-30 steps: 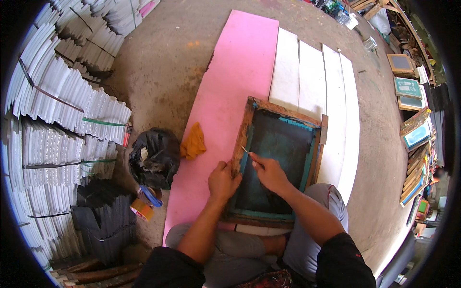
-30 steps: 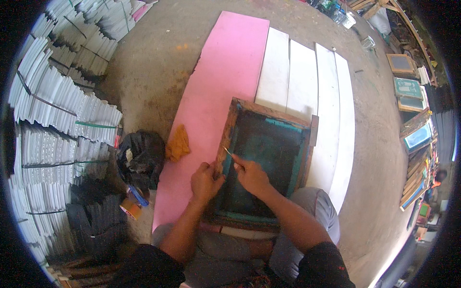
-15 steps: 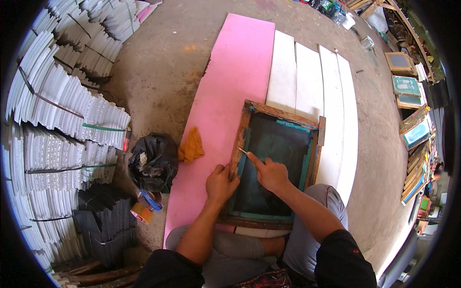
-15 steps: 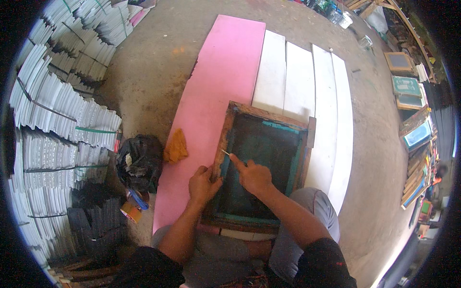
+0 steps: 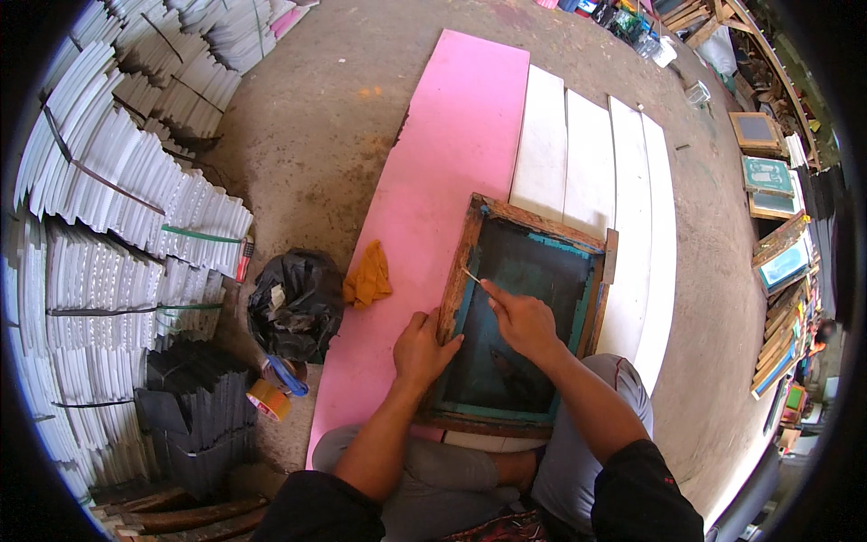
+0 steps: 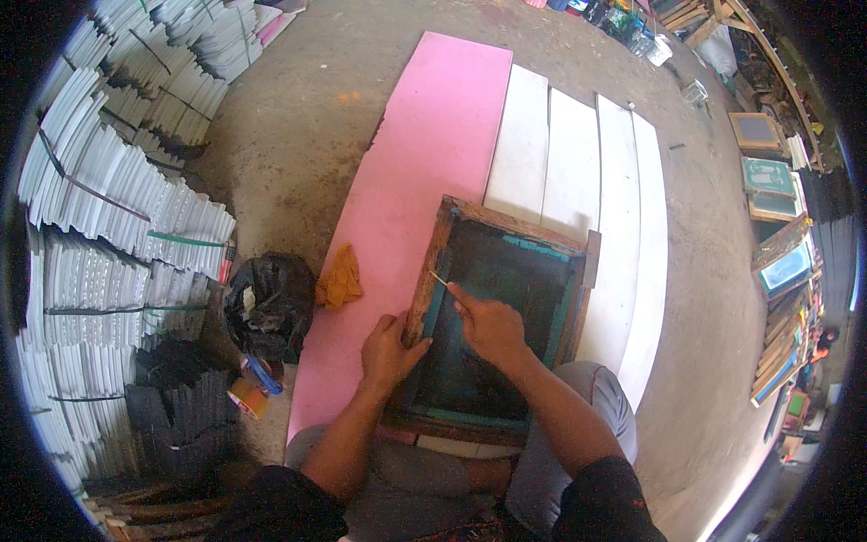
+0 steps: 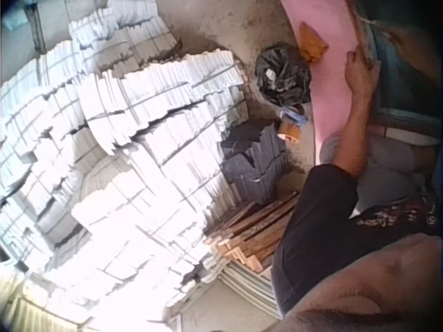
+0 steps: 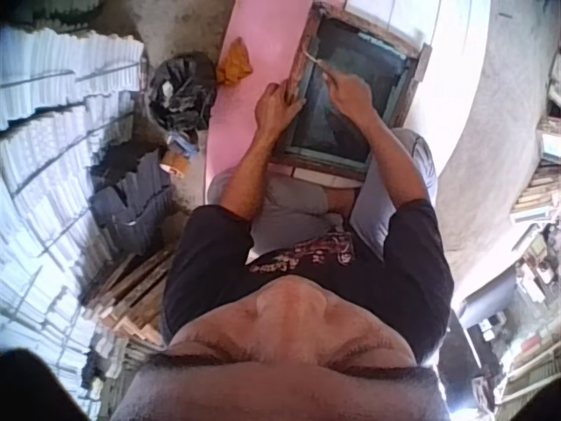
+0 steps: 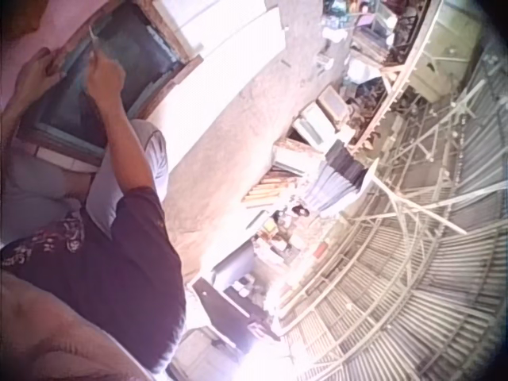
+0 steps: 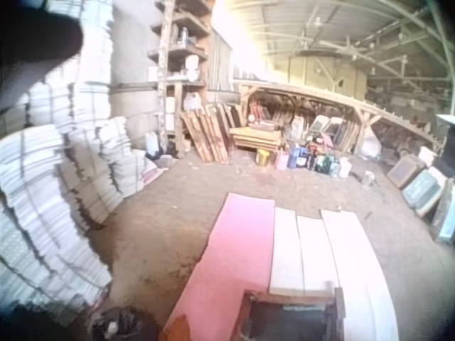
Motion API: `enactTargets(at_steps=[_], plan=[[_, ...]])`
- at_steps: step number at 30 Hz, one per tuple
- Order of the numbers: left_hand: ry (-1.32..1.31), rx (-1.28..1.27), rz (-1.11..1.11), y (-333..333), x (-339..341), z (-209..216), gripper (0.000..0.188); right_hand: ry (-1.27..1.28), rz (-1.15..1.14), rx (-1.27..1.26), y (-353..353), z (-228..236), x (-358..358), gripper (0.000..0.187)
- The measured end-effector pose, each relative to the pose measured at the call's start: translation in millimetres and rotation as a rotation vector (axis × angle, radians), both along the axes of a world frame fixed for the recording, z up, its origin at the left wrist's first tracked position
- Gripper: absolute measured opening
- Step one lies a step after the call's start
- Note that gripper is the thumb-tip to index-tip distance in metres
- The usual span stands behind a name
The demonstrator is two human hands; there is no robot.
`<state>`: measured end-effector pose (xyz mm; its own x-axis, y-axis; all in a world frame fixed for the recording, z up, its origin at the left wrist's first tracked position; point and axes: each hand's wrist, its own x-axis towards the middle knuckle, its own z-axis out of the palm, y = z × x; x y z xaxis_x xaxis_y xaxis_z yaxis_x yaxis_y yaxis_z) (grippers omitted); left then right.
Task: The person sits on the floor and uses a utility knife and pliers to scrape and remove material from the edges of a wooden frame. They repeatedly scrape along the frame's perimeter and occasionally adjust the frame's position.
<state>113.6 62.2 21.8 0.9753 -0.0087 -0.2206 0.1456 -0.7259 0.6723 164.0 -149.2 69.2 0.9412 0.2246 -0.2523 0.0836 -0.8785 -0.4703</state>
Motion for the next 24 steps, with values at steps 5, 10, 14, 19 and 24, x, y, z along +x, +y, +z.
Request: enactTargets(at_steps=[5, 10, 14, 19, 24], plan=[[0.015, -0.014, -0.016, 0.7, 0.7, 0.3, 0.06, -0.041, -0.001, -0.032, 1.0, -2.8, 1.6, 0.038], [0.021, -0.002, -0.027, 0.4, 0.2, -0.4, 0.06, 0.009, 0.017, -0.077, 2.3, 3.4, 3.6, 0.039], [0.013, -0.019, -0.022, 0.5, 0.0, -1.6, 0.059, -0.003, 0.032, -0.098, 3.9, 8.9, 4.5, 0.039], [0.013, -0.01, -0.028, 0.3, 0.7, 0.1, 0.057, -0.035, 0.044, -0.114, 6.4, 8.9, 3.1, 0.038], [0.034, -0.013, -0.021, -0.5, 1.0, 0.2, 0.056, 0.016, 0.053, -0.189, 15.4, 22.9, 6.4, 0.038]])
